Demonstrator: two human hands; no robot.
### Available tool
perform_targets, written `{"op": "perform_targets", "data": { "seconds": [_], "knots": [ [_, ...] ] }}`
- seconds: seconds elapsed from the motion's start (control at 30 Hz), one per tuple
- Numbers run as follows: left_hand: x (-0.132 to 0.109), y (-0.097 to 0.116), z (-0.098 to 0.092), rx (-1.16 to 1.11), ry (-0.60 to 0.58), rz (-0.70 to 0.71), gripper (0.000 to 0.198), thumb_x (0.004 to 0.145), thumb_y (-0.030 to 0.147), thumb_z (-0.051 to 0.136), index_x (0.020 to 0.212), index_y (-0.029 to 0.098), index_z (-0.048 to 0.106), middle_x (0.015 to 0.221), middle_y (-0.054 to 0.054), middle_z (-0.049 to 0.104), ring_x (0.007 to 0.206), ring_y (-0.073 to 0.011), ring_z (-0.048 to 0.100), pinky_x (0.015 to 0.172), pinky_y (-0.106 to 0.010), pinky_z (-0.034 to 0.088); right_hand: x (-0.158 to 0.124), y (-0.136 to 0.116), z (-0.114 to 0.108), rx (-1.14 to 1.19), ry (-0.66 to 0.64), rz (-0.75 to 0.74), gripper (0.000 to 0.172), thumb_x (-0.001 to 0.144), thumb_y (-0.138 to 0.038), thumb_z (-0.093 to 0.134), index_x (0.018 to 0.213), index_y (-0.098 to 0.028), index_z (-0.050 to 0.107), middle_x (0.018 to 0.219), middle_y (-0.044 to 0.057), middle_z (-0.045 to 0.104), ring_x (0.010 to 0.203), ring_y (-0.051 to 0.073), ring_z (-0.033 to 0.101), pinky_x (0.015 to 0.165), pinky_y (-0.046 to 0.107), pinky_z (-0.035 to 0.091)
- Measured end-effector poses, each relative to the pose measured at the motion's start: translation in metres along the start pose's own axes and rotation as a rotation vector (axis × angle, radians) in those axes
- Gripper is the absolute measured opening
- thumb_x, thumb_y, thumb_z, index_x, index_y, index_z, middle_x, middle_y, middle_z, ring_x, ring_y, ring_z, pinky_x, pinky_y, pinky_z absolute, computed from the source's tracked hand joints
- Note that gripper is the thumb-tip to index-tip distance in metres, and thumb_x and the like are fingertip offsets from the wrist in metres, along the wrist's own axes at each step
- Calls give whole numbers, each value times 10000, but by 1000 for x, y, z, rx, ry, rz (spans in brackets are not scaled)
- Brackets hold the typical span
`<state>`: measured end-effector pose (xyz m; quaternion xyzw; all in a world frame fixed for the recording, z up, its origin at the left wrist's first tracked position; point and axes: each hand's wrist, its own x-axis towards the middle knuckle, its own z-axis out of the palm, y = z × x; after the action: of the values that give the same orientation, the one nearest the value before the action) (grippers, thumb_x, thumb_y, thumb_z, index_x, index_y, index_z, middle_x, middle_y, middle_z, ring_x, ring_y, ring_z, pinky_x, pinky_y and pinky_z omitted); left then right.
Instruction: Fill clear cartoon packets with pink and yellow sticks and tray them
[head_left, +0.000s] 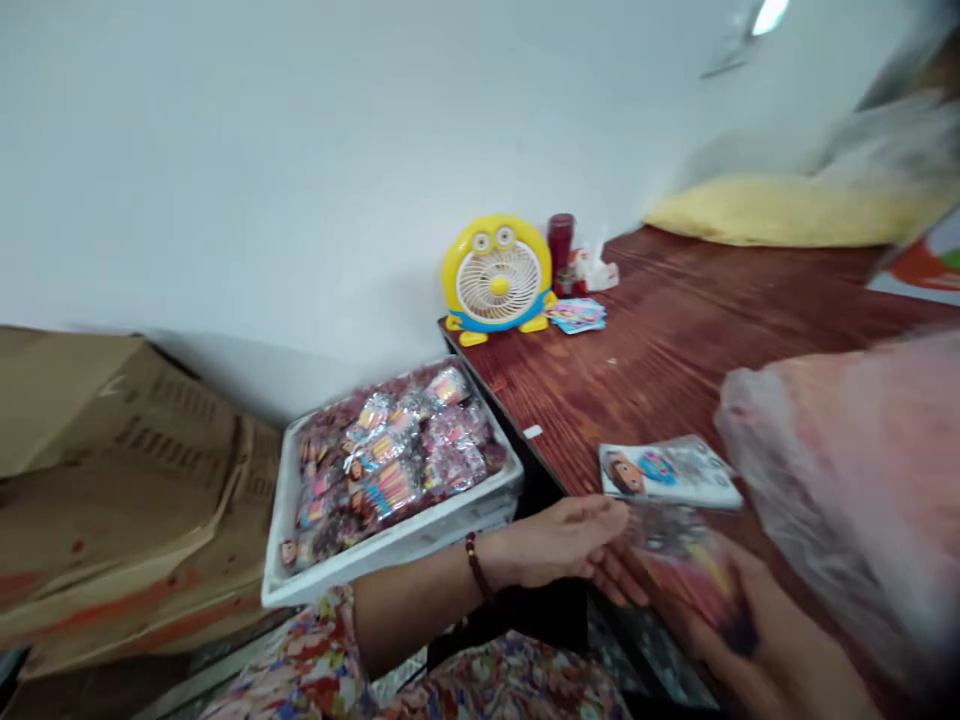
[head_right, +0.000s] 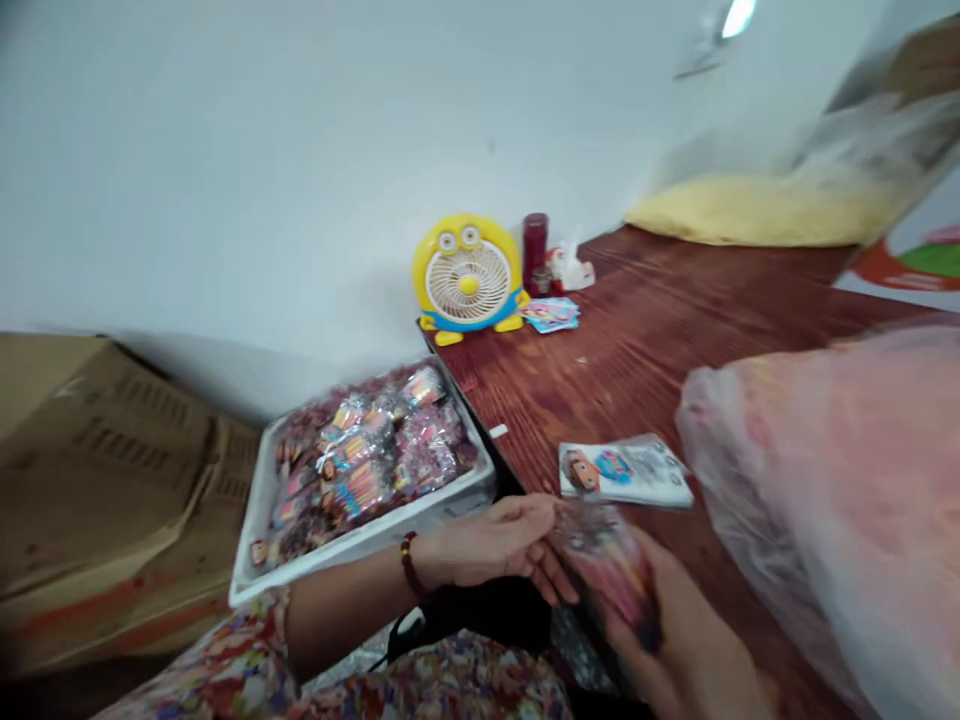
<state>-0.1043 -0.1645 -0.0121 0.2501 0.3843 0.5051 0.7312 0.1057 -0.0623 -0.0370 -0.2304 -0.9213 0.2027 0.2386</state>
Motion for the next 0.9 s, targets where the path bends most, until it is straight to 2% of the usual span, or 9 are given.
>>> {"op": "perform_targets", "data": {
  "seconds": [0.07,0.1,0.23,0.3,0.37,0.53,0.63,0.73,0.9],
  "knots": [
    [-23,9,-13,-130,-67,-33,659,782,710,611,1184,186,620,1070,-121,674,883,-222,690,860,-440,504,15,-14,18,-114,42,-179,452,883,-281,493,1331,-220,498,1042,87,737,845,255,735,657,317,596],
    [-33,11,-19,-182,-53,-31,623,804,683,609,1187,193,624,1101,-120,669,931,-231,682,892,-464,491,24,-23,26,-171,55,-268,435,890,-260,478,1321,-201,499,1049,93,736,854,246,731,676,313,590],
    [-63,11,-38,-265,254,9,424,789,454,759,1111,197,660,1045,-61,672,884,-174,656,931,-454,481,51,-54,54,-275,34,-469,467,871,-114,441,1326,-201,504,1031,83,750,850,224,708,741,331,554],
    [-71,8,-46,-294,354,-24,410,712,336,839,1064,199,679,1001,-32,664,837,-153,651,893,-416,505,61,-63,68,-270,-3,-511,516,867,-91,443,1368,-206,479,1009,89,754,829,229,699,728,341,540],
    [-78,5,-55,-325,391,-12,422,659,275,871,1032,193,692,984,-29,664,826,-153,652,834,-375,524,70,-68,81,-238,-42,-537,528,885,-112,454,1405,-201,446,998,98,752,825,235,694,718,345,535],
    [-91,3,-82,-459,409,33,434,717,464,810,1008,162,700,968,-77,695,850,-191,668,768,-374,545,91,-76,103,-196,-99,-559,534,915,-121,428,1445,-169,382,1014,115,736,867,248,679,751,360,528],
    [-98,5,-93,-502,452,41,377,656,344,874,934,152,706,896,-46,707,794,-152,672,795,-332,536,100,-84,113,-249,-166,-595,615,899,-76,447,1494,-165,320,1022,114,727,873,248,660,772,368,510],
    [-103,5,-100,-517,489,64,415,568,180,906,938,154,720,878,-35,721,773,-140,681,797,-292,519,105,-89,124,-260,-213,-627,665,901,-77,468,1528,-149,261,1050,124,717,925,252,646,817,382,496],
    [-102,-5,-102,-525,660,125,330,553,146,870,850,138,727,759,-7,691,657,-116,628,716,-278,488,109,-95,137,-250,-263,-680,696,895,-71,475,1542,-91,216,1071,143,717,967,264,635,839,398,490]
  ]
}}
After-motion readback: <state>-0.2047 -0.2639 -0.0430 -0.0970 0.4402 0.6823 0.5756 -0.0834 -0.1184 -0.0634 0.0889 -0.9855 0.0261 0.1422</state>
